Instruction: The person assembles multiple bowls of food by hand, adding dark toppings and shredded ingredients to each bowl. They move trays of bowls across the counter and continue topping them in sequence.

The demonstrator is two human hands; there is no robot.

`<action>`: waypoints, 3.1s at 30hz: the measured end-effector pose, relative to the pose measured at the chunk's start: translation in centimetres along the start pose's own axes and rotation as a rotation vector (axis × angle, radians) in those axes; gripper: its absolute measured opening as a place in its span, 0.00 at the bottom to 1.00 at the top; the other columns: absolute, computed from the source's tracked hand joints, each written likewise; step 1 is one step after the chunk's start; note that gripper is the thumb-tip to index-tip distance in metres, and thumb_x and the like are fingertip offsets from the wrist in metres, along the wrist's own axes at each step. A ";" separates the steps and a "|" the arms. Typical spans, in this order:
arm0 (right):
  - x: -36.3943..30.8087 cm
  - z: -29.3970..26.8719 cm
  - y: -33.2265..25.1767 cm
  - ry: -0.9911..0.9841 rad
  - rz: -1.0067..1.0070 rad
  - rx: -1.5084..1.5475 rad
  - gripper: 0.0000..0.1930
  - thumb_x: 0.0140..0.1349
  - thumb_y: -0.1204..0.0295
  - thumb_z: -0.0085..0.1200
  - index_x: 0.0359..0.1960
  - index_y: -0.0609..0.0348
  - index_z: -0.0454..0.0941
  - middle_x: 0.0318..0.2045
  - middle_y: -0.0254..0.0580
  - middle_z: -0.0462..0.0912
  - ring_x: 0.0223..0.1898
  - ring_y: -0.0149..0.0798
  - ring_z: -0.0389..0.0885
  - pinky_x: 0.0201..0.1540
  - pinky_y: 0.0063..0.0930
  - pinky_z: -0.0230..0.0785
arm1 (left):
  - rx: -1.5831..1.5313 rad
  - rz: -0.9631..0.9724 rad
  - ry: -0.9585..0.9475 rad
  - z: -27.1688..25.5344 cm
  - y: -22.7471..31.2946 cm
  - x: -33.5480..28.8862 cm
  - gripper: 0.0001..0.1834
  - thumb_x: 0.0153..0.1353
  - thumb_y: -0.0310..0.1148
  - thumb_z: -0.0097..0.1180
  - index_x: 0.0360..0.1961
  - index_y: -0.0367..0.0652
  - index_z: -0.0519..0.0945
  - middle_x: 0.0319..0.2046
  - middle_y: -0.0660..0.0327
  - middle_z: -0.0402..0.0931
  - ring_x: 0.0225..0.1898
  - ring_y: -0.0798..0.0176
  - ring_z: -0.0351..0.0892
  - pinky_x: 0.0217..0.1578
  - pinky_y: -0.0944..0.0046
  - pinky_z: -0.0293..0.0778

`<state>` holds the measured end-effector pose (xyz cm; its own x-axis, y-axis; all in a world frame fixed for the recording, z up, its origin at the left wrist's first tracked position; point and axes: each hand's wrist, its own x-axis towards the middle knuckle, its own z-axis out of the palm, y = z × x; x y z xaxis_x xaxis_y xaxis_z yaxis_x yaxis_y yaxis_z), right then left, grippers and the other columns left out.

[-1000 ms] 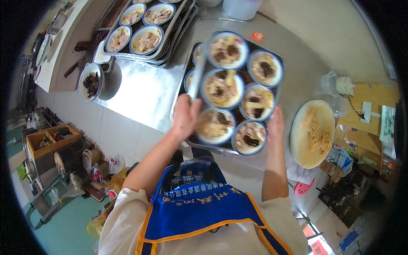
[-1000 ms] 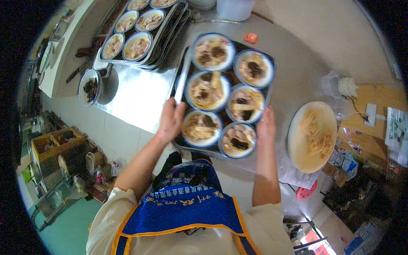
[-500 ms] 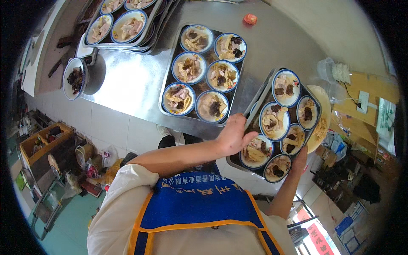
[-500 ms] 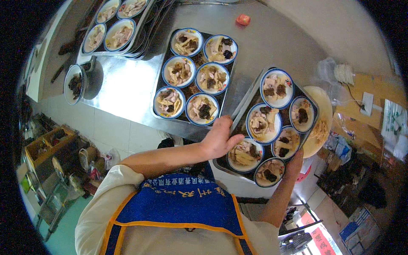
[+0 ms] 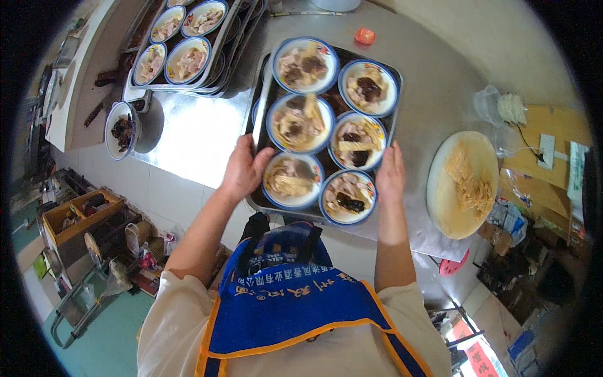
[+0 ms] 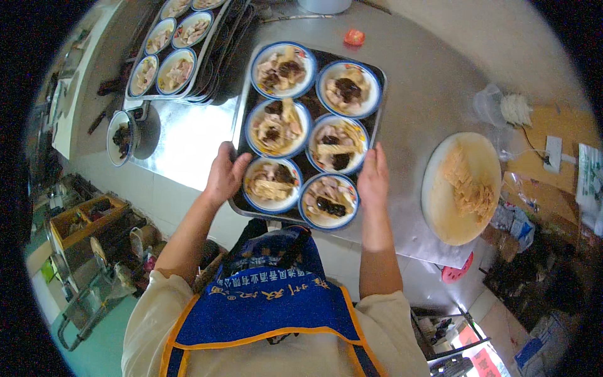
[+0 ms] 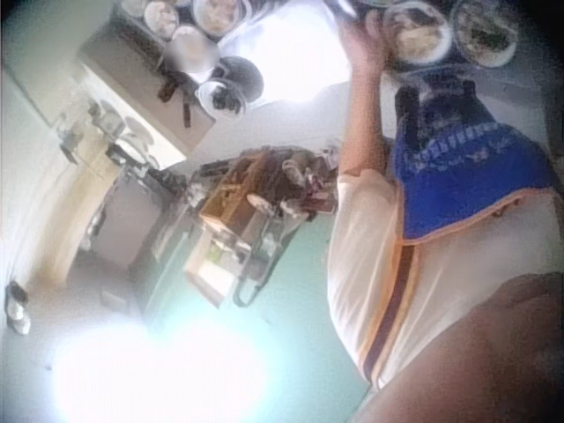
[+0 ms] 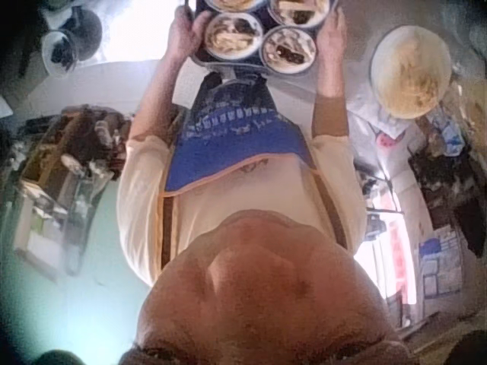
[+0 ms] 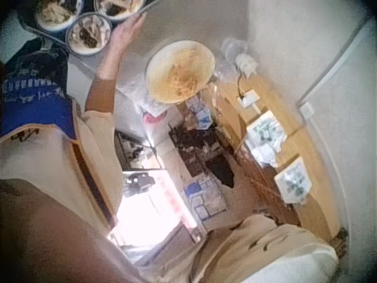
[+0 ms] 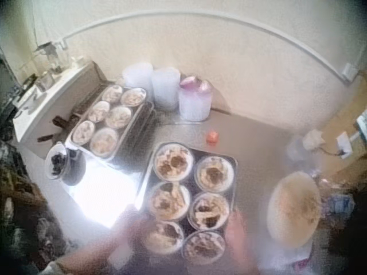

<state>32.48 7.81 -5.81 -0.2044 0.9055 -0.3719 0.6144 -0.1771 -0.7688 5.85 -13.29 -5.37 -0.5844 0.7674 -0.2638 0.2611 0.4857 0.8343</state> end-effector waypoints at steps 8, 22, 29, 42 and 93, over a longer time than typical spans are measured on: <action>1.8 6.4 -1.0 -0.012 -0.116 0.023 0.31 0.77 0.53 0.37 0.70 0.66 0.62 0.68 0.58 0.66 0.68 0.48 0.68 0.70 0.35 0.56 | 0.093 -0.112 -0.036 -3.3 -4.0 3.7 0.21 0.71 0.43 0.55 0.47 0.33 0.69 0.29 0.48 0.75 0.32 0.54 0.74 0.36 0.55 0.73; -14.9 8.6 10.1 -0.783 -0.204 -0.487 0.17 0.64 0.72 0.58 0.53 0.63 0.78 0.44 0.53 0.84 0.50 0.48 0.82 0.57 0.40 0.71 | -0.078 -0.745 0.713 -7.5 -24.9 -17.8 0.20 0.66 0.45 0.60 0.31 0.34 0.79 0.24 0.56 0.79 0.27 0.63 0.75 0.33 0.59 0.74; -21.6 24.4 7.7 -1.079 -0.952 -1.142 0.20 0.62 0.68 0.55 0.55 0.63 0.77 0.63 0.57 0.70 0.68 0.56 0.64 0.63 0.45 0.67 | -0.217 -0.694 0.599 -7.0 -27.4 -28.9 0.25 0.73 0.47 0.48 0.34 0.32 0.80 0.26 0.48 0.80 0.33 0.54 0.81 0.39 0.56 0.75; -18.4 50.0 10.8 -0.575 -0.660 -1.851 0.25 0.70 0.66 0.44 0.65 0.65 0.71 0.71 0.57 0.62 0.72 0.53 0.59 0.62 0.43 0.67 | -0.263 -0.766 0.527 -4.3 -33.5 -51.5 0.06 0.67 0.27 0.55 0.40 0.36 0.75 0.31 0.57 0.77 0.34 0.63 0.77 0.40 0.63 0.75; -6.9 10.5 10.4 -0.465 0.426 0.750 0.18 0.71 0.67 0.53 0.59 0.61 0.75 0.55 0.43 0.82 0.52 0.36 0.82 0.54 0.32 0.77 | -0.951 -0.756 -0.222 -0.5 -15.0 -11.3 0.14 0.70 0.38 0.54 0.54 0.48 0.77 0.42 0.63 0.84 0.41 0.67 0.84 0.36 0.63 0.79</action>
<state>32.32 -4.29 -16.72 -0.4570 0.4952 -0.7389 0.0955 -0.7986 -0.5943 8.18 -29.47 -14.68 -0.1782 0.5258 -0.8317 -0.8022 0.4118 0.4322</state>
